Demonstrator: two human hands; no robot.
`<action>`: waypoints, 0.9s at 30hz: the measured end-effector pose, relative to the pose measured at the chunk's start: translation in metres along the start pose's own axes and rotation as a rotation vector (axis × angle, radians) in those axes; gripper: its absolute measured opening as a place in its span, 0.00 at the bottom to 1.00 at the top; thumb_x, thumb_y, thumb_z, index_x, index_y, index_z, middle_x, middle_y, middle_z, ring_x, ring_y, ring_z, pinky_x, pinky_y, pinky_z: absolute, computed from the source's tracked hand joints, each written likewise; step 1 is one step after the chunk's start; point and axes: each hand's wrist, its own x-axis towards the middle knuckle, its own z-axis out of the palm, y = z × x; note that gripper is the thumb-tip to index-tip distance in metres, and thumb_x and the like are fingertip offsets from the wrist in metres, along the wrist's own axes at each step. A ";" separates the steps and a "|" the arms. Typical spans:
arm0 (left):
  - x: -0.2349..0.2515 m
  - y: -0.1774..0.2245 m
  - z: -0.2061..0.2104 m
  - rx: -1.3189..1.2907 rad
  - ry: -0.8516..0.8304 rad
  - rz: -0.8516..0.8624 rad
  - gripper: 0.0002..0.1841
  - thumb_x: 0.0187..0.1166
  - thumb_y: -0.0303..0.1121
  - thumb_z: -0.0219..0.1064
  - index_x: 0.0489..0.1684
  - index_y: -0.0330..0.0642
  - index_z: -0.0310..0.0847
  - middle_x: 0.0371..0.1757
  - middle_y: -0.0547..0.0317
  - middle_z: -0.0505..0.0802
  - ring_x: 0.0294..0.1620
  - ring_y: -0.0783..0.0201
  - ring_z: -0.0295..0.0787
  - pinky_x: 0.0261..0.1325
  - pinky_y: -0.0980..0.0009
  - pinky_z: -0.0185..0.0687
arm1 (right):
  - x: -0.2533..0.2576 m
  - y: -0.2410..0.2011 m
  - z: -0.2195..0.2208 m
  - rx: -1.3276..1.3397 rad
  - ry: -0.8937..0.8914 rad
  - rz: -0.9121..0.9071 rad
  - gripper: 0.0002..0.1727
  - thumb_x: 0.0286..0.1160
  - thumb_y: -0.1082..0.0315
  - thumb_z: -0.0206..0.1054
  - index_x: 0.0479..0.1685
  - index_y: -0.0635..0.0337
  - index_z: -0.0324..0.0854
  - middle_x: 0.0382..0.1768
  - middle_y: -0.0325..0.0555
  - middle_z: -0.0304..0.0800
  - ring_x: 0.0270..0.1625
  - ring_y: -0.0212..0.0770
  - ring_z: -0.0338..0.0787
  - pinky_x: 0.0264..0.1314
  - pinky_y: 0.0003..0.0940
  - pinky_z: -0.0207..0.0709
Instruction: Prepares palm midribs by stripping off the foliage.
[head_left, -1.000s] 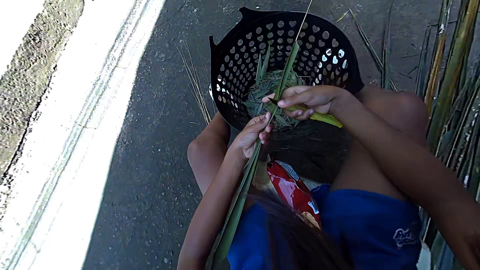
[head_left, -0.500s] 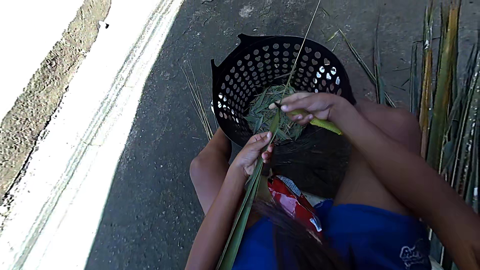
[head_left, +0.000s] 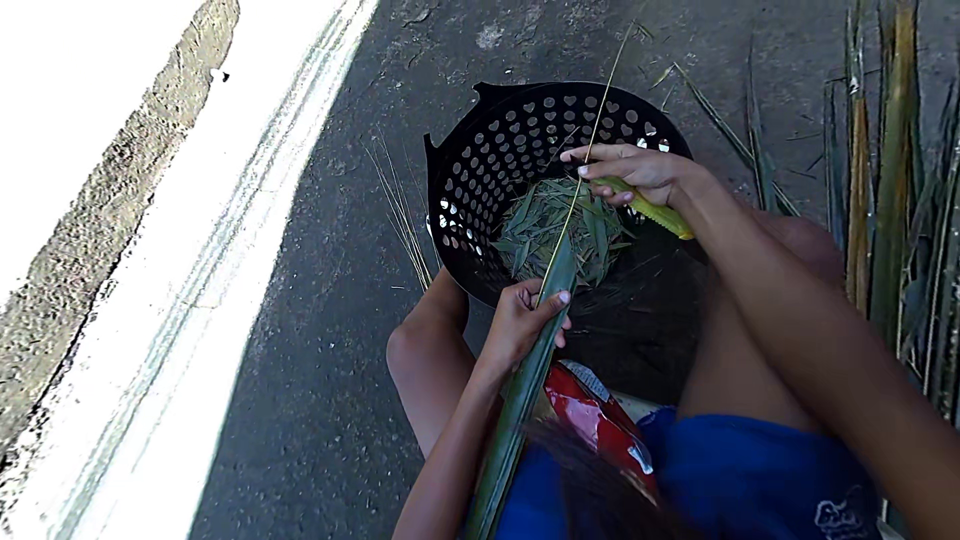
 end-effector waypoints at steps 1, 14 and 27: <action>0.001 0.001 -0.001 0.000 0.001 0.004 0.10 0.83 0.15 0.56 0.34 0.39 0.77 0.16 0.73 0.88 0.13 0.82 0.82 0.20 0.86 0.79 | -0.001 0.002 0.003 0.001 -0.032 0.021 0.20 0.92 0.73 0.47 0.79 0.57 0.64 0.22 0.30 0.68 0.13 0.18 0.63 0.14 0.11 0.58; 0.004 0.008 -0.018 -0.577 -0.103 -0.192 0.23 0.95 0.30 0.28 0.30 0.50 0.67 0.10 0.80 0.74 0.07 0.89 0.70 0.14 0.94 0.67 | -0.014 0.025 0.043 -0.028 -0.403 0.045 0.27 0.89 0.76 0.48 0.87 0.62 0.58 0.18 0.29 0.66 0.12 0.17 0.63 0.14 0.09 0.57; 0.007 -0.017 -0.030 -0.816 -0.344 -0.248 0.23 0.93 0.30 0.29 0.31 0.50 0.70 0.13 0.81 0.78 0.10 0.87 0.76 0.16 0.93 0.74 | 0.003 0.000 0.011 0.064 -0.056 -0.026 0.21 0.94 0.71 0.44 0.82 0.56 0.62 0.21 0.28 0.66 0.12 0.18 0.62 0.13 0.10 0.57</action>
